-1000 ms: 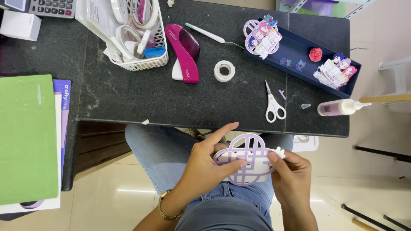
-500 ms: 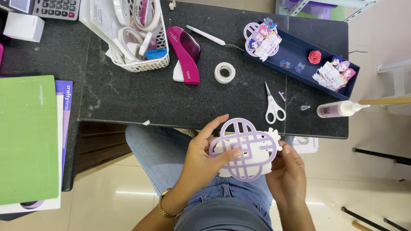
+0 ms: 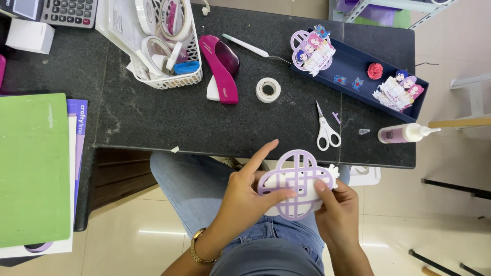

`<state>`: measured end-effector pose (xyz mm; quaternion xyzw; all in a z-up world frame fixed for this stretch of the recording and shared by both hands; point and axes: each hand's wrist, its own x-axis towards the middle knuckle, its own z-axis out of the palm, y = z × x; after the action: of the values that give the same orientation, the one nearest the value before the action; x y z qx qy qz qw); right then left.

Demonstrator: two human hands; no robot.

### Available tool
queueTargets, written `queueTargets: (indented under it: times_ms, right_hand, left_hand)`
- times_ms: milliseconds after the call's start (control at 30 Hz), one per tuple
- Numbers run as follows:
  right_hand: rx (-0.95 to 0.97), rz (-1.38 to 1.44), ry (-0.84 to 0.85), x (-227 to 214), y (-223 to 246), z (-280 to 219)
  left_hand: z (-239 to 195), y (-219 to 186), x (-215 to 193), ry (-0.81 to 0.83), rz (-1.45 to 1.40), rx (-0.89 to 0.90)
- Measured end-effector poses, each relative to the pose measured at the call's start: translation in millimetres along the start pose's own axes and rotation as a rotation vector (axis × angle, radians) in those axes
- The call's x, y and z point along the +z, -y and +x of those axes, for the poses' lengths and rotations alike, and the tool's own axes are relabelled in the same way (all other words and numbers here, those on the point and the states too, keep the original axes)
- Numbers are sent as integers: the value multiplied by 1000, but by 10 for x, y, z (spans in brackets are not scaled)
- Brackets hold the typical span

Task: Applying glue to an intricate paper cutout and assembling it onto a base.

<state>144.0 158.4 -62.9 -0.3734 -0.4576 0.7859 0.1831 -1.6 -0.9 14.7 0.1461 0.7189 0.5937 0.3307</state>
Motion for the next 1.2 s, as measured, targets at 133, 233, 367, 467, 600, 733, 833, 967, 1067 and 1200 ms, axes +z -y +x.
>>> queueTargets:
  times_ms: [133,233,367,467,600,733,833,967,1067,1200]
  right_hand:
    - [-133,-49,-54,22,-16,-32]
    - [-150,-41,-36,-55,-93,-33]
    - [-77,7,196,-261,-254,31]
    - [85,-212,138,27,-35,-66]
    - [4,-180,138,-42,-119,-47]
    - [-43,-170,87,-52,-137,-41]
    - [-64,-189,84,-36,-123,-51]
    - [-51,-227,49,-9,-99,-78]
    - [-63,-194,62,-14,-113,-83]
    - [-57,-208,43,-4,-106,-98]
  left_hand:
    - [-14,-2,23,61,-98,-101]
    - [-28,5,47,33,-114,-83]
    - [-28,-39,24,1,-79,-81]
    - [-21,10,35,-7,-149,-74]
    - [-12,81,13,22,-223,-98]
    - [2,197,24,-31,-448,-55]
    - [-10,171,11,-47,-422,-74]
    - [-36,127,-8,-39,-366,-45]
    - [-35,165,-5,-34,-362,-31]
    - [-26,179,-1,-39,-303,-24]
